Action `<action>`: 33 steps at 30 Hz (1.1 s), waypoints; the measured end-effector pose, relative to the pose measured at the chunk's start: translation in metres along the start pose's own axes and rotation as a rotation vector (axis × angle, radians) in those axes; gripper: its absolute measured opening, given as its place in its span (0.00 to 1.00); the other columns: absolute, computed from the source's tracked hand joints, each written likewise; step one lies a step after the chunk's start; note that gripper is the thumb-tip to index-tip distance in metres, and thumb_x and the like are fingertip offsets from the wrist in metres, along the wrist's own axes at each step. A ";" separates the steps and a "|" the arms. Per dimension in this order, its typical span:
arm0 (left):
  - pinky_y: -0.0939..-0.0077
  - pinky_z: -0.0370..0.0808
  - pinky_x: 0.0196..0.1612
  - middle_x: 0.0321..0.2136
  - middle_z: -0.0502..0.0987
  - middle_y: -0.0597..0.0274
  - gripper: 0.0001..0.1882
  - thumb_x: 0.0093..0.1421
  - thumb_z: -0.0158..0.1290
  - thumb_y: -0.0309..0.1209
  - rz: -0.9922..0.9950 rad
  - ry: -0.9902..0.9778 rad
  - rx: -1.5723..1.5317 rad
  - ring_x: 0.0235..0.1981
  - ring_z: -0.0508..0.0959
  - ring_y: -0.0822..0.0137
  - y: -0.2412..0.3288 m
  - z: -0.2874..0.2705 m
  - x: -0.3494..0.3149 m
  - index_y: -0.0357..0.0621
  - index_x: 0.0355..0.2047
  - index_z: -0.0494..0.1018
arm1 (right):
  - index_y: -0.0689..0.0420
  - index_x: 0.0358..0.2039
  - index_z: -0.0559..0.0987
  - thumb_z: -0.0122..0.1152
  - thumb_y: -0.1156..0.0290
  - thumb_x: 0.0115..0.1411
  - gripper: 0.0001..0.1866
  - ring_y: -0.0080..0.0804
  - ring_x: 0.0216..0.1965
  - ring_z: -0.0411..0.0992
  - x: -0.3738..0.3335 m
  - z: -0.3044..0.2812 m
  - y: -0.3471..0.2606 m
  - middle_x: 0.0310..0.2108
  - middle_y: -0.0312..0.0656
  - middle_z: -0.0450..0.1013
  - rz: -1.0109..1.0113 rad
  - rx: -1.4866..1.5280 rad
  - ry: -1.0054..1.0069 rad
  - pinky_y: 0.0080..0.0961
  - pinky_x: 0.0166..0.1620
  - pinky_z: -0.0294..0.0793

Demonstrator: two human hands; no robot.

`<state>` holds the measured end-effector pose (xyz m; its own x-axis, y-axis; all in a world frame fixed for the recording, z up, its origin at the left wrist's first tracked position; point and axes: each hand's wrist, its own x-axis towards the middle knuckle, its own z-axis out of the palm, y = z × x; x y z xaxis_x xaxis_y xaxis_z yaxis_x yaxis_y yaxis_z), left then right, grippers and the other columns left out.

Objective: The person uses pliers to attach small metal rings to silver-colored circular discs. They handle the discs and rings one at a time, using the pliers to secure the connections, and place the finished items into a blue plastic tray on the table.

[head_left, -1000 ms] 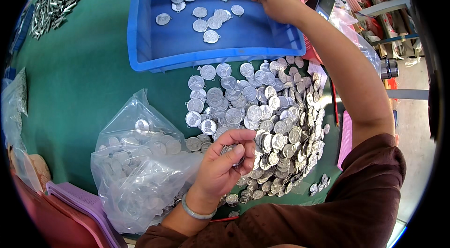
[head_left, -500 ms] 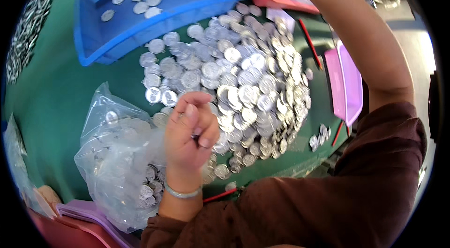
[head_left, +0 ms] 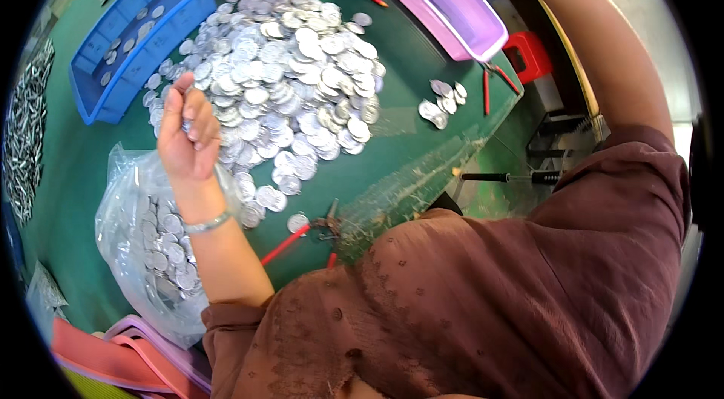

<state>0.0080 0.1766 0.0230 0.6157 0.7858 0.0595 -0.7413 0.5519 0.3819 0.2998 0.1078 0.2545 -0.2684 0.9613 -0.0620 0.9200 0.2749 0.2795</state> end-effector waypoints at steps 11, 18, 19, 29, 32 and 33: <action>0.90 0.51 0.11 0.17 0.56 0.70 0.13 0.63 0.37 0.32 -0.066 0.004 0.438 0.12 0.54 0.82 -0.029 0.068 -0.015 0.35 0.41 0.63 | 0.61 0.33 0.73 0.49 0.74 0.53 0.08 0.39 0.29 0.71 -0.200 0.134 0.013 0.27 0.47 0.72 0.269 0.378 0.184 0.28 0.35 0.69; 0.88 0.70 0.21 0.30 0.72 0.60 0.15 0.61 0.41 0.35 -0.214 0.149 0.756 0.21 0.70 0.74 -0.105 0.126 -0.038 0.35 0.42 0.64 | 0.62 0.31 0.73 0.51 0.72 0.51 0.08 0.40 0.30 0.71 -0.269 0.209 -0.033 0.26 0.48 0.72 0.232 0.721 0.191 0.30 0.35 0.69; 0.86 0.73 0.26 0.33 0.72 0.57 0.16 0.61 0.41 0.35 -0.225 0.169 0.740 0.26 0.72 0.71 -0.121 0.135 -0.041 0.34 0.43 0.64 | 0.62 0.31 0.73 0.51 0.72 0.51 0.08 0.40 0.29 0.71 -0.270 0.214 -0.039 0.26 0.48 0.72 0.212 0.814 0.234 0.30 0.35 0.69; 0.71 0.65 0.46 0.52 0.62 0.53 0.23 0.63 0.34 0.41 -0.335 0.011 0.801 0.48 0.67 0.63 -0.261 0.168 -0.095 0.40 0.53 0.57 | 0.59 0.34 0.75 0.53 0.64 0.56 0.11 0.16 0.23 0.66 -0.257 0.201 -0.105 0.26 0.33 0.72 0.085 2.011 0.275 0.12 0.24 0.65; 0.73 0.66 0.44 0.52 0.62 0.54 0.23 0.63 0.35 0.42 -0.328 0.020 0.743 0.46 0.68 0.64 -0.286 0.163 -0.094 0.40 0.53 0.57 | 0.58 0.31 0.75 0.54 0.66 0.56 0.09 0.16 0.23 0.66 -0.260 0.221 -0.103 0.25 0.33 0.71 0.166 2.137 0.270 0.11 0.24 0.65; 0.74 0.66 0.42 0.52 0.62 0.54 0.22 0.63 0.35 0.41 -0.334 -0.005 0.729 0.44 0.68 0.65 -0.290 0.163 -0.093 0.41 0.53 0.57 | 0.57 0.28 0.75 0.55 0.67 0.56 0.07 0.16 0.22 0.66 -0.263 0.223 -0.100 0.24 0.32 0.71 0.150 2.204 0.254 0.11 0.24 0.65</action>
<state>0.2092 -0.1017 0.0573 0.7767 0.6089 -0.1613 -0.1571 0.4353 0.8865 0.3422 -0.1684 0.0295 -0.0394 0.9992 -0.0101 -0.3452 -0.0231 -0.9382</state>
